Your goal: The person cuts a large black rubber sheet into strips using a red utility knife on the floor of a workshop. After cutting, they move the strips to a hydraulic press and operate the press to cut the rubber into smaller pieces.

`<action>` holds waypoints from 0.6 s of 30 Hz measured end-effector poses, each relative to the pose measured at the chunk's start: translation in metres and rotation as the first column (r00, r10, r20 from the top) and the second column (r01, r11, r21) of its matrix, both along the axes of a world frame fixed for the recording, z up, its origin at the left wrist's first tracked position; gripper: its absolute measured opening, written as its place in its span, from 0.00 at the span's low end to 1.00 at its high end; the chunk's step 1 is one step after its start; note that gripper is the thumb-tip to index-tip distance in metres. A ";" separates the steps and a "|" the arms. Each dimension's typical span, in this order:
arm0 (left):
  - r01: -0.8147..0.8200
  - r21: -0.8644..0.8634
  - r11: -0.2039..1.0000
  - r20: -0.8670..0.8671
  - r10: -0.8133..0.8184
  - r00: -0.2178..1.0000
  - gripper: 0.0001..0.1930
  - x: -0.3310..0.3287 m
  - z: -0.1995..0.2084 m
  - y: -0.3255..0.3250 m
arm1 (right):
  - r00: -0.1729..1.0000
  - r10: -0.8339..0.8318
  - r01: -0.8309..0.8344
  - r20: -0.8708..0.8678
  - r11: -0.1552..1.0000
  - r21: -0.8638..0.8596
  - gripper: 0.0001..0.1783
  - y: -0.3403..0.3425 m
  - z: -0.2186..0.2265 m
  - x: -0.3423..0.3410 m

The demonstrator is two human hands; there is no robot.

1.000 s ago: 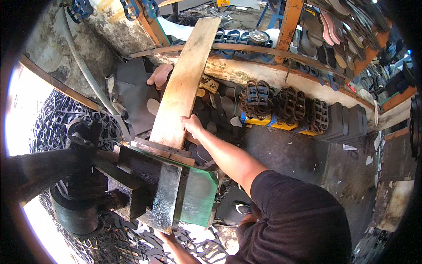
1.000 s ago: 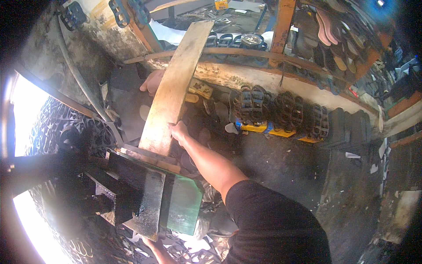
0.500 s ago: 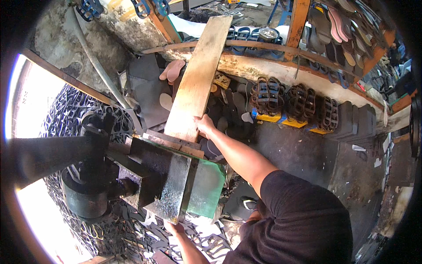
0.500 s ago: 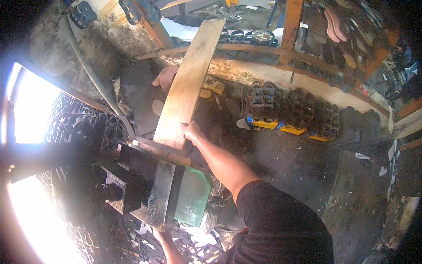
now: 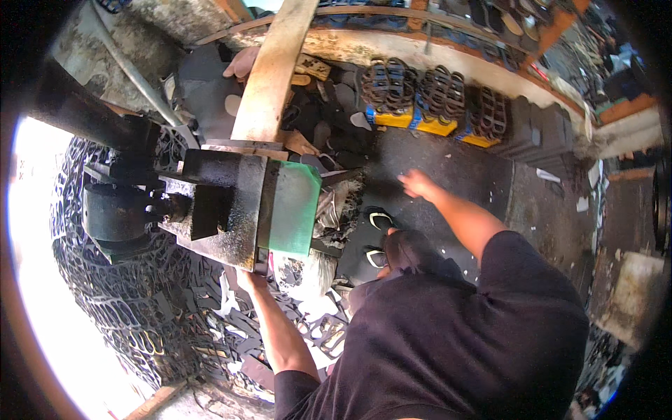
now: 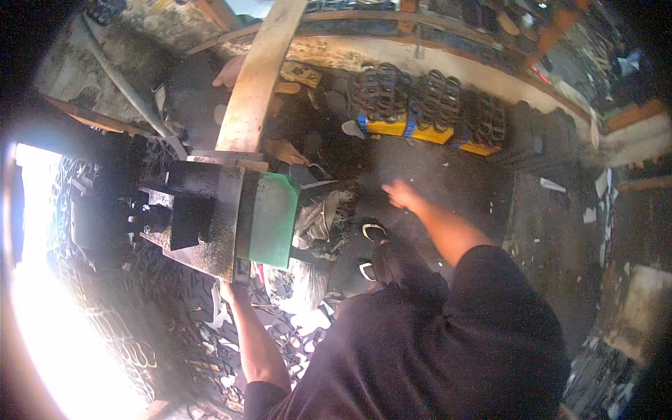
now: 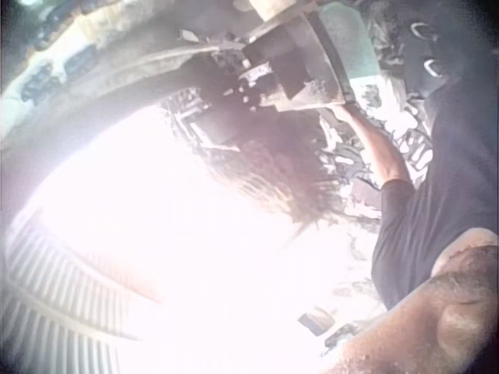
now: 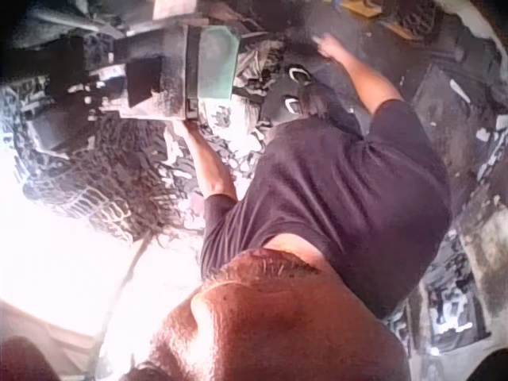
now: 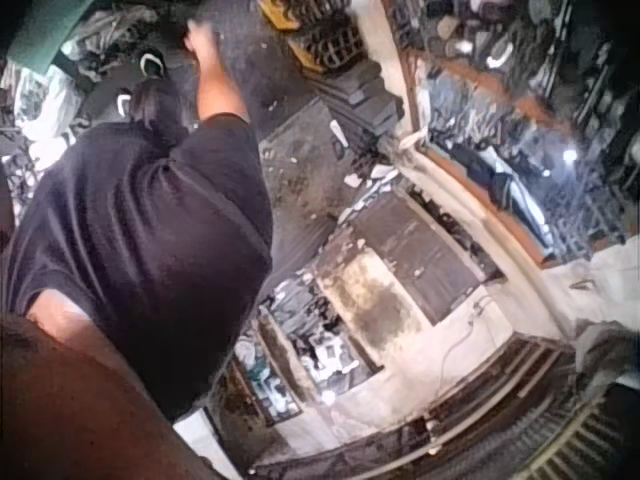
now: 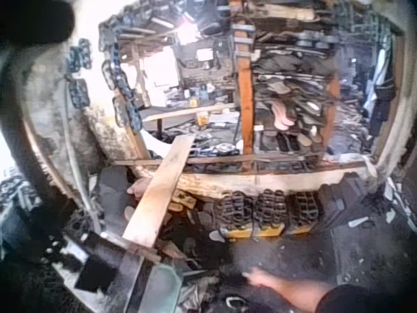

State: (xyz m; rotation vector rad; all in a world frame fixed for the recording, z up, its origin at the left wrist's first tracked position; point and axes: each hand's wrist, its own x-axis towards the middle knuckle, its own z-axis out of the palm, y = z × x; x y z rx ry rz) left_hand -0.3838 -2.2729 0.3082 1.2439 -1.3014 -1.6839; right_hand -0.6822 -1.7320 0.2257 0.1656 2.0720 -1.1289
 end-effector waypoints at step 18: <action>0.849 0.335 0.408 0.653 -0.750 0.103 0.23 -0.050 -0.079 0.328 | 0.815 -0.560 0.559 -0.150 0.692 0.457 0.22 0.387 0.072 0.434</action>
